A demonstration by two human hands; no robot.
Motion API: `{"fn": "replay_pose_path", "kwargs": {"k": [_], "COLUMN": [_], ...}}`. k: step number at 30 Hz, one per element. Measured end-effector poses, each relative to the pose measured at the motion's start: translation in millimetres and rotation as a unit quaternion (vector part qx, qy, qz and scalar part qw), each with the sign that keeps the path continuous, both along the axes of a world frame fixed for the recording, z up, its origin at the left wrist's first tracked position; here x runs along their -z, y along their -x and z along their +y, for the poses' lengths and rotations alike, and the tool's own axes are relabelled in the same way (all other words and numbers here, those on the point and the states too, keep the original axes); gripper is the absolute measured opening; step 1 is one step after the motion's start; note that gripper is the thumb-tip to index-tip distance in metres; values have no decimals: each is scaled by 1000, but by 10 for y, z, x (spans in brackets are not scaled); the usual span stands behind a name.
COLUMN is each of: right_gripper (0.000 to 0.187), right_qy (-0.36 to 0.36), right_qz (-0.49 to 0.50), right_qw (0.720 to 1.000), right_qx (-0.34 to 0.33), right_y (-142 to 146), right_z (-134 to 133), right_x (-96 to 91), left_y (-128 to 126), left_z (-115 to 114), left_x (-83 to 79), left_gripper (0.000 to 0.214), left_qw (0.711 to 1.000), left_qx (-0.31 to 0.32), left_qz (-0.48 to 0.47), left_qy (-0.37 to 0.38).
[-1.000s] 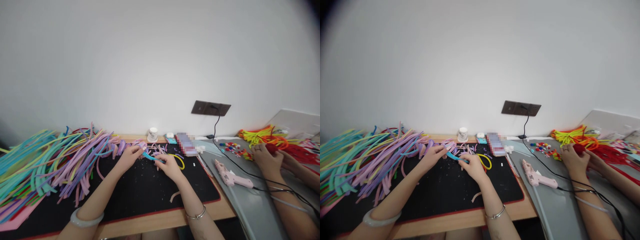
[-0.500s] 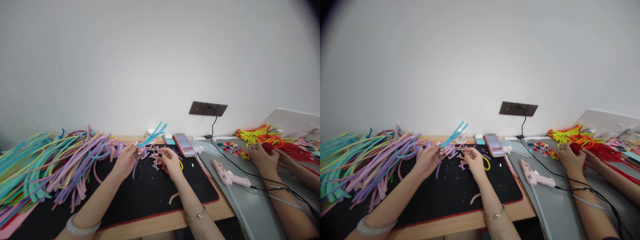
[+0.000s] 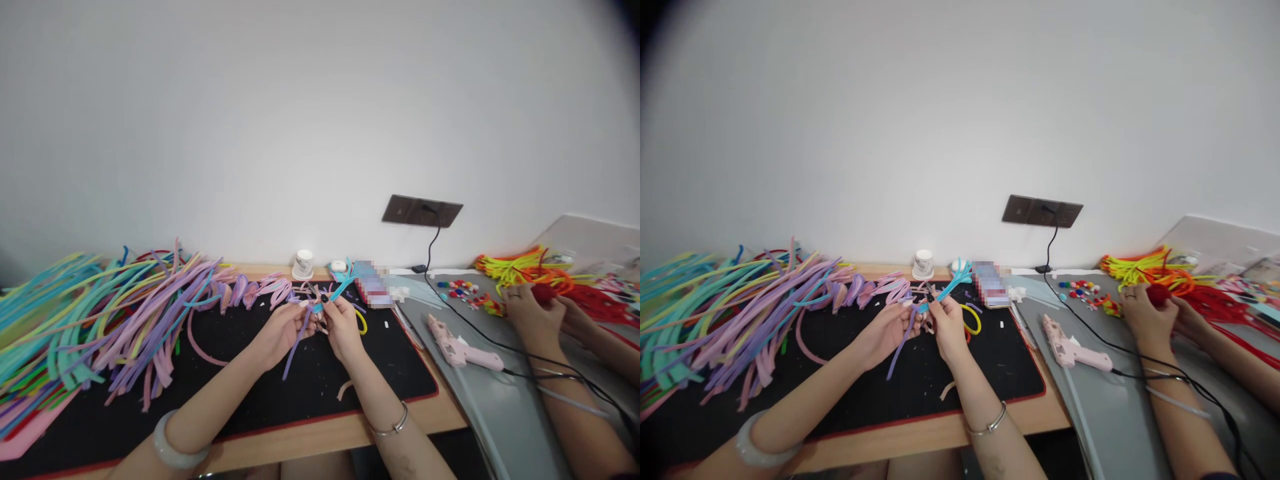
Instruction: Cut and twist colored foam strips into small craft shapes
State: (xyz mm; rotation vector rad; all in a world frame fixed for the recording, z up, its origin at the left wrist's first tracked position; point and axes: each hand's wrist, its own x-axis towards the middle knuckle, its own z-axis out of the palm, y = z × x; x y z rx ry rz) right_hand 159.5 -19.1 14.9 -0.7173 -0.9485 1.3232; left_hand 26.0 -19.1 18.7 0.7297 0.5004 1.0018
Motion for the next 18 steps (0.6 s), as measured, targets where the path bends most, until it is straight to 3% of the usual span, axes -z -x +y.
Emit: {"fn": "replay_pose_path", "kwargs": {"k": [3,9,18], "right_gripper": [24,28,31], "right_qy": [14,40,2], "right_qz": [13,-31,-98], "right_qw": [999,998,995], "right_qx": [-27,-36,-35], "right_y": [3,-16,-15], "right_z": [-5,-21,0], "right_x": [-25,-27,11], "left_y": [-13,-57,-44], "left_z": [-8,6,32], "left_x": [10,55,6], "left_gripper": [26,34,35], "left_qw": [998,966,945], "left_qx": [2,-48,-75], "left_qz": [32,205,235], "left_qy": [-48,-149,-216]}}
